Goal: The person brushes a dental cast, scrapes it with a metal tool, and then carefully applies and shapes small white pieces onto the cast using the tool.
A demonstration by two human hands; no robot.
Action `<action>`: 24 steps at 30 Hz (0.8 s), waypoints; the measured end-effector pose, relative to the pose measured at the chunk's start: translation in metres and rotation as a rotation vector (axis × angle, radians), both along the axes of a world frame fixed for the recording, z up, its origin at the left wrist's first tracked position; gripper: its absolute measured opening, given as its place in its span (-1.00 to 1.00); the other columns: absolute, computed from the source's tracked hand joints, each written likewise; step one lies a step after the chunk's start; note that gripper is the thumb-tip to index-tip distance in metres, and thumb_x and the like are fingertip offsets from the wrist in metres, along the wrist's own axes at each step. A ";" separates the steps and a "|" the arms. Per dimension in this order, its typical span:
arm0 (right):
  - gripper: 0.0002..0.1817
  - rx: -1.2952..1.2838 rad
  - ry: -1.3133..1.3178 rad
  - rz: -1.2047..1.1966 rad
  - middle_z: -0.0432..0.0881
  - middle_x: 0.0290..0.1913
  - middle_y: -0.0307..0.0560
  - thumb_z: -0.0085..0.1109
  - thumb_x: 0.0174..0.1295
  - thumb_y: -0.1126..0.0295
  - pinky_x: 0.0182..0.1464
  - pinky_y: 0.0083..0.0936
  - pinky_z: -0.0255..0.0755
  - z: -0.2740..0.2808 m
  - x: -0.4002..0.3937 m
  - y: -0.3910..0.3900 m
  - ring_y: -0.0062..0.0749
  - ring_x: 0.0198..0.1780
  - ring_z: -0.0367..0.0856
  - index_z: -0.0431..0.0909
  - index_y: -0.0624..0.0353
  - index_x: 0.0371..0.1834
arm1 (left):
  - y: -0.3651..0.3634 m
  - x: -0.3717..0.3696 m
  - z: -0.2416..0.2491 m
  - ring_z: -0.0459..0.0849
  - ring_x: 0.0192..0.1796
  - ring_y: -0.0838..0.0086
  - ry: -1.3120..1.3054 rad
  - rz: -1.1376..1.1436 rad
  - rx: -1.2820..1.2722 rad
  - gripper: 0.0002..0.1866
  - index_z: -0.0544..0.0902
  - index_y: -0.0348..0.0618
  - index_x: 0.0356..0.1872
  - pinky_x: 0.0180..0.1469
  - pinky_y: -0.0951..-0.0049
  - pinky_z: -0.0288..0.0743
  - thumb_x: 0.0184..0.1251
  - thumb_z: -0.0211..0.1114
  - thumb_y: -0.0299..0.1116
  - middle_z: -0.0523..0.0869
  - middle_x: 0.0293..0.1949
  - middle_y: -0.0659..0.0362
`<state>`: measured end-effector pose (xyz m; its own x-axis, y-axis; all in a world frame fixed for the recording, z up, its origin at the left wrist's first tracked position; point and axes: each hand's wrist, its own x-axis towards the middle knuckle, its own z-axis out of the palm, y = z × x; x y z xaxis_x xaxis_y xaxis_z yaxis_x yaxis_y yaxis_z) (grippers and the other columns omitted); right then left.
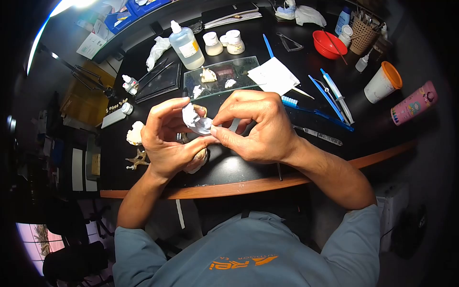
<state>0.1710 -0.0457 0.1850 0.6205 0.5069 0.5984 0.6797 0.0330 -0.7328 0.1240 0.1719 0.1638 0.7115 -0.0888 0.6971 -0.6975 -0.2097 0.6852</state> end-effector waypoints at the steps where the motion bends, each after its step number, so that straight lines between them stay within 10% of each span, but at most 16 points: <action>1: -0.91 0.010 0.038 0.012 0.81 -0.26 -0.11 0.53 0.18 0.55 -0.44 -0.68 0.61 -0.001 -0.001 0.000 -0.60 -0.30 0.78 0.85 0.26 -0.25 | 0.001 0.000 0.000 0.89 -0.05 0.40 0.006 -0.003 0.003 -0.17 0.57 -0.35 0.30 -0.03 0.43 0.89 -0.05 0.82 -0.54 0.83 -0.07 0.01; 5: -0.92 0.009 0.220 0.074 0.77 -0.22 -0.16 0.51 0.26 0.51 -0.45 -0.74 0.53 0.003 -0.001 -0.002 -0.66 -0.26 0.73 0.81 0.25 -0.22 | 0.000 -0.001 0.003 0.90 -0.02 0.36 0.074 -0.022 -0.052 -0.14 0.52 -0.34 0.35 0.01 0.40 0.90 -0.03 0.81 -0.57 0.83 -0.05 -0.05; 11: -0.92 -0.087 0.430 0.217 0.70 -0.18 -0.17 0.37 0.46 0.51 0.03 -0.52 0.52 0.010 0.003 -0.009 -0.58 -0.11 0.63 0.71 0.32 -0.14 | 0.000 -0.001 0.007 0.90 -0.01 0.35 0.156 -0.087 -0.095 -0.11 0.51 -0.35 0.38 0.05 0.39 0.88 -0.04 0.79 -0.63 0.82 -0.02 -0.05; 24: -0.93 -0.119 0.179 0.064 0.71 -0.17 -0.17 0.42 0.42 0.47 -0.25 -0.62 0.54 0.005 0.001 -0.006 -0.58 -0.17 0.67 0.76 0.25 -0.16 | 0.002 -0.004 0.013 0.87 0.06 0.31 0.342 -0.112 -0.051 -0.06 0.43 -0.35 0.46 0.11 0.30 0.88 -0.02 0.73 -0.74 0.75 0.10 -0.16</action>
<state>0.1719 -0.0517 0.1905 0.6756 0.6094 0.4149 0.5375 -0.0219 -0.8430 0.1198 0.1738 0.1769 0.8923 -0.1500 0.4258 -0.4425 -0.1044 0.8906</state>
